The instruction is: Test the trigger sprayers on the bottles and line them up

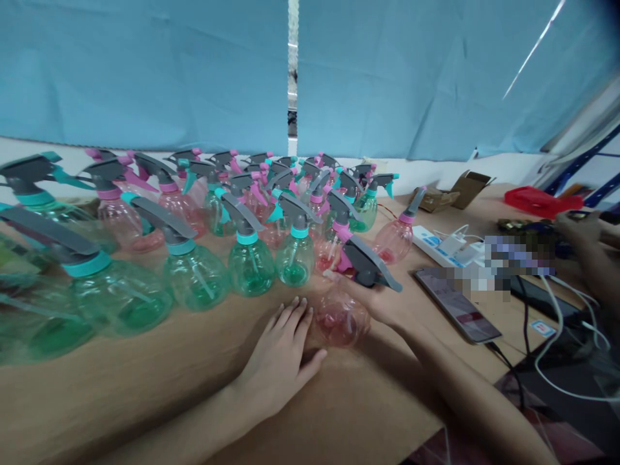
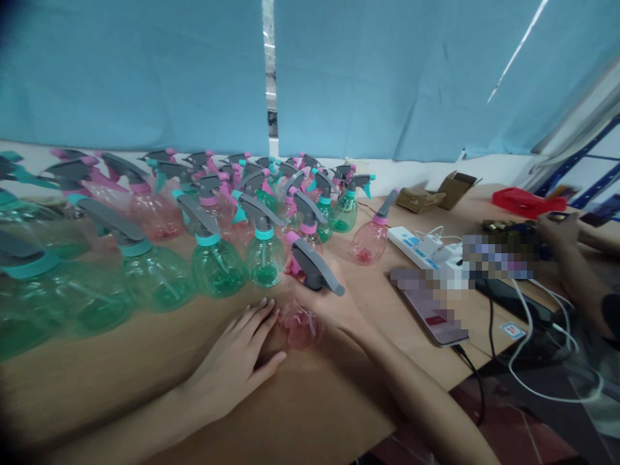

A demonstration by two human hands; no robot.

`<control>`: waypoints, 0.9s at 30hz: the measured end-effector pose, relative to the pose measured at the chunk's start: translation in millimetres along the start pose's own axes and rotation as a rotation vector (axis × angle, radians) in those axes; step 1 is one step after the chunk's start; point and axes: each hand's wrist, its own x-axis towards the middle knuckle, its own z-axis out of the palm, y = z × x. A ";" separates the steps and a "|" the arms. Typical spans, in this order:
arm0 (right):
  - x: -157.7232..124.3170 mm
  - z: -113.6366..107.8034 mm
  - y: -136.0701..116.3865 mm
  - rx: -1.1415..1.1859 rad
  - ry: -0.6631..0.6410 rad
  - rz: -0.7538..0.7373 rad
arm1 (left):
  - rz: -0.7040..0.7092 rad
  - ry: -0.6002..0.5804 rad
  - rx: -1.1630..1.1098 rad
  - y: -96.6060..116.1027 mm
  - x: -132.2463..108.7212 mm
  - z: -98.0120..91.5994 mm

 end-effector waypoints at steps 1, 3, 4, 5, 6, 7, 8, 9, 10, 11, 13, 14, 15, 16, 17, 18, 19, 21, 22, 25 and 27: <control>0.2 0.0 -0.5 0.012 -0.014 -0.016 | 0.000 -0.005 0.001 0.1 0.1 -0.4; 0.4 0.7 -0.6 0.047 -0.055 -0.039 | 0.002 -0.013 0.002 0.5 0.2 -1.2; 0.3 1.3 -0.2 0.064 -0.074 -0.042 | 0.000 -0.017 0.004 0.7 0.3 -1.5; 0.1 1.8 0.5 0.078 -0.087 -0.042 | -0.002 -0.019 0.007 0.8 0.3 -1.6; -0.1 2.3 1.6 0.085 -0.095 -0.040 | -0.003 -0.020 0.012 0.9 0.2 -1.6; -0.3 2.7 2.7 0.088 -0.102 -0.037 | -0.003 -0.020 0.016 1.0 0.2 -1.3; -0.4 3.0 3.8 0.088 -0.104 -0.038 | -0.003 -0.019 0.019 0.9 0.1 -0.9; -0.4 3.1 4.8 0.088 -0.107 -0.042 | -0.003 -0.014 0.020 0.8 0.0 -0.4; -0.3 3.1 5.5 0.087 -0.109 -0.048 | -0.001 -0.009 0.017 0.6 -0.2 0.1; 0.0 3.0 6.0 0.090 -0.111 -0.055 | -0.001 -0.001 0.013 0.4 -0.3 0.7; 0.7 2.7 6.3 0.102 -0.112 -0.072 | -0.003 0.012 0.001 0.1 -0.7 1.4; 1.1 2.5 6.2 0.108 -0.119 -0.081 | -0.004 0.017 -0.003 0.0 -0.7 1.5; 1.3 2.3 6.0 0.115 -0.125 -0.088 | -0.003 0.020 -0.004 0.0 -0.8 1.4; 1.4 2.1 5.8 0.120 -0.131 -0.095 | -0.001 0.019 -0.003 0.1 -0.7 1.2; 1.4 1.9 5.5 0.123 -0.136 -0.098 | 0.000 0.018 0.000 0.3 -0.6 0.8; 1.2 1.7 5.3 0.122 -0.136 -0.097 | 0.002 0.015 0.005 0.6 -0.4 0.3; 1.0 1.5 5.2 0.121 -0.134 -0.094 | 0.003 0.011 0.010 0.8 -0.1 -0.3; 0.2 1.3 5.2 0.115 -0.126 -0.080 | 0.001 -0.002 0.020 1.4 0.4 -1.5; -0.1 1.3 5.3 0.110 -0.124 -0.072 | 0.000 -0.009 0.024 1.6 0.6 -2.1; -0.8 1.1 5.8 0.089 -0.137 -0.066 | 0.001 -0.023 0.039 2.2 1.1 -3.4; -1.2 0.9 5.6 0.066 -0.139 -0.079 | 0.006 -0.021 0.042 2.3 1.3 -3.8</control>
